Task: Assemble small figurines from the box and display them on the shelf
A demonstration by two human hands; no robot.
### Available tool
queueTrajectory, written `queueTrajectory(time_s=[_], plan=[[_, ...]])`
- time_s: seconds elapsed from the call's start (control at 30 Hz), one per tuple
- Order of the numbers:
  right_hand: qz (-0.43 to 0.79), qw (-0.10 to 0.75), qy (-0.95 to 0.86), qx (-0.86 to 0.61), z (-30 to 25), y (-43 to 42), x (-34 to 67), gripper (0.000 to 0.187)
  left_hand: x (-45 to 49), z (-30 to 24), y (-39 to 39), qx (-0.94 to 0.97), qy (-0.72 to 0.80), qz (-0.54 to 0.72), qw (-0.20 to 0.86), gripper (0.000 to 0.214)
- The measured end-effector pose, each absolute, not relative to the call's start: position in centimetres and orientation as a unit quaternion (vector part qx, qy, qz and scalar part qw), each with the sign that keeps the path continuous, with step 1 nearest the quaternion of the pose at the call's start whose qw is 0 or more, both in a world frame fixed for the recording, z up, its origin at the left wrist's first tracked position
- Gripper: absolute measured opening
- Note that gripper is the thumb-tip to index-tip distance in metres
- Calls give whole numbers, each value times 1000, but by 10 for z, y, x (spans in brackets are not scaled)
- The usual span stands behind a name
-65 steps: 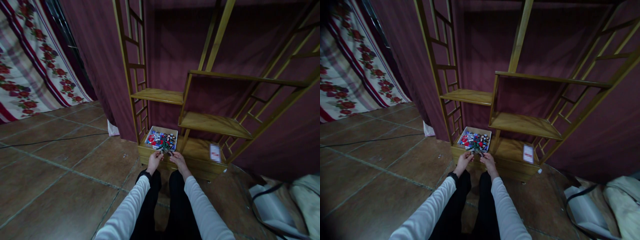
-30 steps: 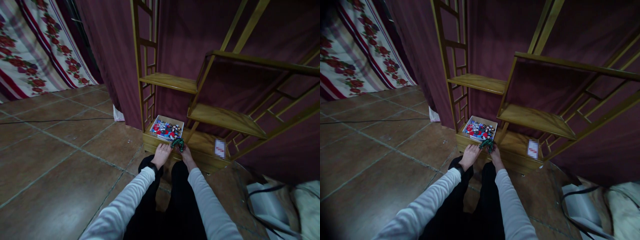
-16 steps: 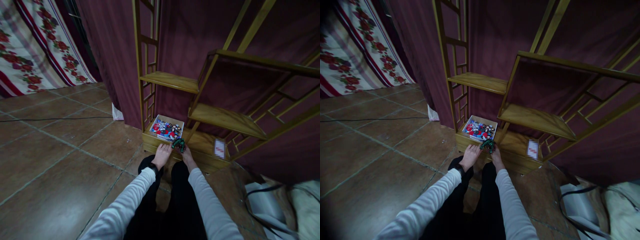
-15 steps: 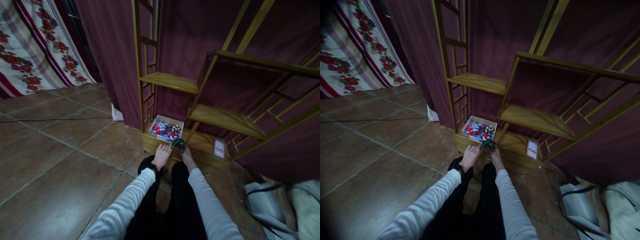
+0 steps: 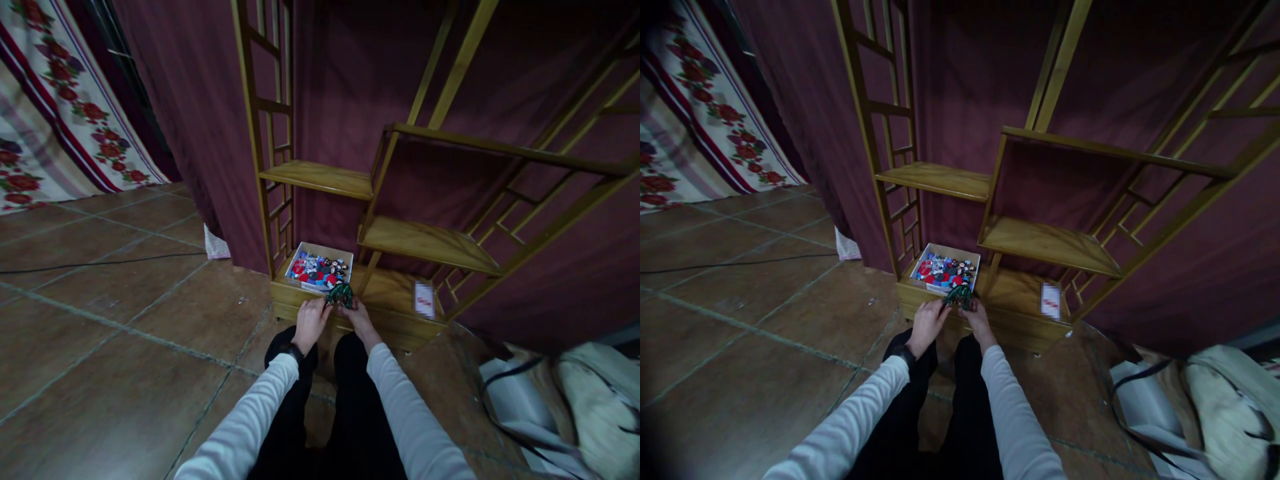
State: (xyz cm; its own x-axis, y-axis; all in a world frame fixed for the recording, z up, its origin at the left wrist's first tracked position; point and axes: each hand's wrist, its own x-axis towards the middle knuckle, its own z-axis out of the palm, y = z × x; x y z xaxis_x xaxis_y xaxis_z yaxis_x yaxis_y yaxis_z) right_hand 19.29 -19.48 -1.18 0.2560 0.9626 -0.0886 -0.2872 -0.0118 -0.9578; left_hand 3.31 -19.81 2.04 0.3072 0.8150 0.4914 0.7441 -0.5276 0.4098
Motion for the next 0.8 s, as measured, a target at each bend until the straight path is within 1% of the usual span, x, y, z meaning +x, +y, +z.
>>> queueTrajectory(time_s=[0.13, 0.27, 0.4, 0.53, 0.8], plan=[[511, 613, -336, -500, -15, -194, 193, 44, 34, 22, -200, 814, 489, 313, 30, 26], [505, 626, -322, -500, -19, -194, 195, 45, 35, 25, -204, 840, 450, 302, -13, 29], [462, 653, -342, -493, -24, -194, 198, 39, 35, 28, -207, 866, 399, 295, -54, 33], [455, 648, -372, -485, -26, -194, 201, 39, 34, 31, -208, 884, 365, 279, -86, 34], [460, 648, -391, -465, -22, -197, 202, 40, 33, 30, -210, 885, 367, 269, -98, 36]])
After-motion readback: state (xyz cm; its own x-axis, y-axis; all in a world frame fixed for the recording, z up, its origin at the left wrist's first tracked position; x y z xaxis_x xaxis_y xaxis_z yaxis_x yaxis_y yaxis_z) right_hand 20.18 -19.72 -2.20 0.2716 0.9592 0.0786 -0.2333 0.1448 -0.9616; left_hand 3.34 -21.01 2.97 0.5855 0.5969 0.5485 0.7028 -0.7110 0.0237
